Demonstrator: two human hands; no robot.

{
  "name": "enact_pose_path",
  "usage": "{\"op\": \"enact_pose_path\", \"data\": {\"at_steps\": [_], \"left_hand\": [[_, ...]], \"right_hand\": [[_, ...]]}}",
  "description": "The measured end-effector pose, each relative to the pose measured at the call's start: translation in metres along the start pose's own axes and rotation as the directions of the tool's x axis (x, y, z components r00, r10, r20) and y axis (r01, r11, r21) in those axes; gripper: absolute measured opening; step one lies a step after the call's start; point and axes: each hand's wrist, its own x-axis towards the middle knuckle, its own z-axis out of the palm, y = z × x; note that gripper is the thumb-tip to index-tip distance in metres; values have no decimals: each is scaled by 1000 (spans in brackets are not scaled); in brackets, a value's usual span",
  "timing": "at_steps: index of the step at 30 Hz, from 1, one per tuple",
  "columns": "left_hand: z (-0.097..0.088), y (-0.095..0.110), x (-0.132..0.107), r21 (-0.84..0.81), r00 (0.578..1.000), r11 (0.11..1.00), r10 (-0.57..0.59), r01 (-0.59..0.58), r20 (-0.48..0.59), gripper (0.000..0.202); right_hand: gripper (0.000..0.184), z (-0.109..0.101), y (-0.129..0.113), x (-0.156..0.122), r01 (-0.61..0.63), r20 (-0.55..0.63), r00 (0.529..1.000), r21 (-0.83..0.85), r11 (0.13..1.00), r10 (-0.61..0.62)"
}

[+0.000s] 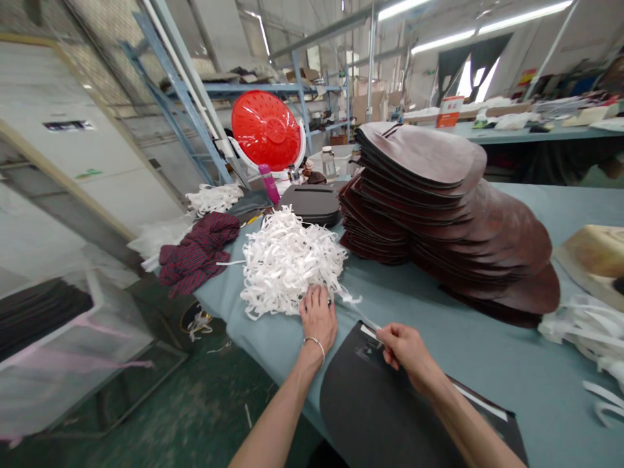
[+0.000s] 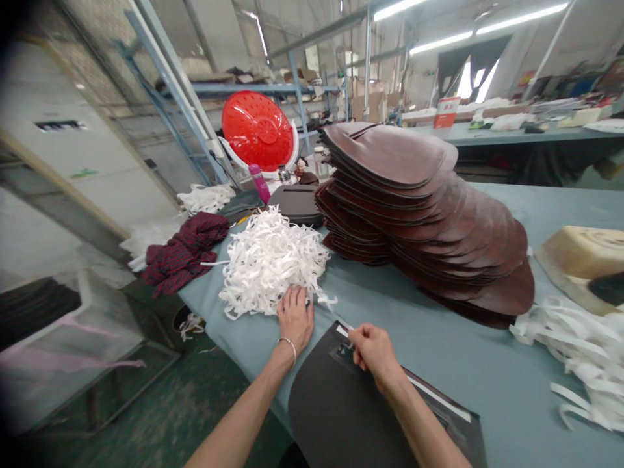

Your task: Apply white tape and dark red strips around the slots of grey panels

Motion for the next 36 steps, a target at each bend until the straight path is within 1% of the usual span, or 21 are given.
{"op": "enact_pose_path", "data": {"at_steps": [3,5,7,8,9,10,11,12,13,14,15,18,23,25,26,28,30,32,34,35,36], "left_hand": [[-4,-2,2,-89,999,996,-36,33,-31,43],[-15,8,-1,-182,995,983,-47,29,-93,42],[-32,29,-11,-300,993,951,35,-69,-116,41],[-42,43,-18,-366,985,915,150,-169,-79,41],[-51,56,-27,-440,950,851,314,-285,-9,42],[-59,68,-36,-516,867,764,493,-386,81,44],[-65,78,-45,-581,755,680,636,-448,161,43],[-68,85,-53,-622,645,617,730,-482,225,38],[-69,87,-59,-635,566,587,778,-502,272,32],[-68,86,-63,-623,529,586,792,-518,305,27],[-65,81,-64,-595,522,599,789,-536,324,28],[-54,55,-53,-485,556,658,750,-576,358,33],[-46,17,-4,-356,598,722,691,-593,406,33],[-50,10,23,-274,662,760,649,-589,376,35],[-55,8,38,-214,718,789,613,-576,329,35],[-67,10,67,-74,849,864,504,-498,159,35],[-82,20,86,10,918,920,393,-393,-46,40],[-96,39,85,-14,917,924,378,-382,-127,53],[-103,62,62,-153,865,853,502,-499,-21,50],[-105,74,42,-262,799,785,596,-561,75,43],[-105,84,21,-388,697,700,695,-600,175,38]], "right_hand": [[26,-34,27,-39,-46,26,998,-210,977,53],[25,-47,41,-60,-44,1,999,-385,922,48],[23,-51,47,-73,4,-32,999,-495,869,-23],[21,-50,48,-78,40,-46,996,-528,848,-75],[19,-48,47,-81,78,-56,990,-550,831,-129],[18,-45,46,-83,110,-68,982,-564,818,-179],[17,-44,45,-85,128,-85,973,-575,808,-214],[17,-43,44,-87,129,-103,967,-585,801,-231],[18,-45,44,-90,117,-120,965,-593,796,-231],[18,-48,46,-93,95,-133,967,-603,792,-217],[19,-53,49,-98,67,-146,970,-614,786,-196],[18,-75,61,-114,-6,-186,970,-664,748,-157],[22,-95,75,-134,-50,-219,966,-682,729,-139],[23,-94,74,-137,-45,-208,970,-662,749,-125],[22,-92,73,-139,-30,-195,972,-651,759,-129],[20,-86,70,-140,15,-160,975,-638,770,-151],[20,-76,65,-141,60,-123,976,-636,770,-178],[23,-63,59,-141,104,-85,976,-632,768,-202],[28,-47,51,-139,161,-42,971,-617,770,-237],[29,-40,48,-137,197,-29,963,-608,769,-270],[30,-34,46,-135,242,-20,949,-597,765,-316]]}}
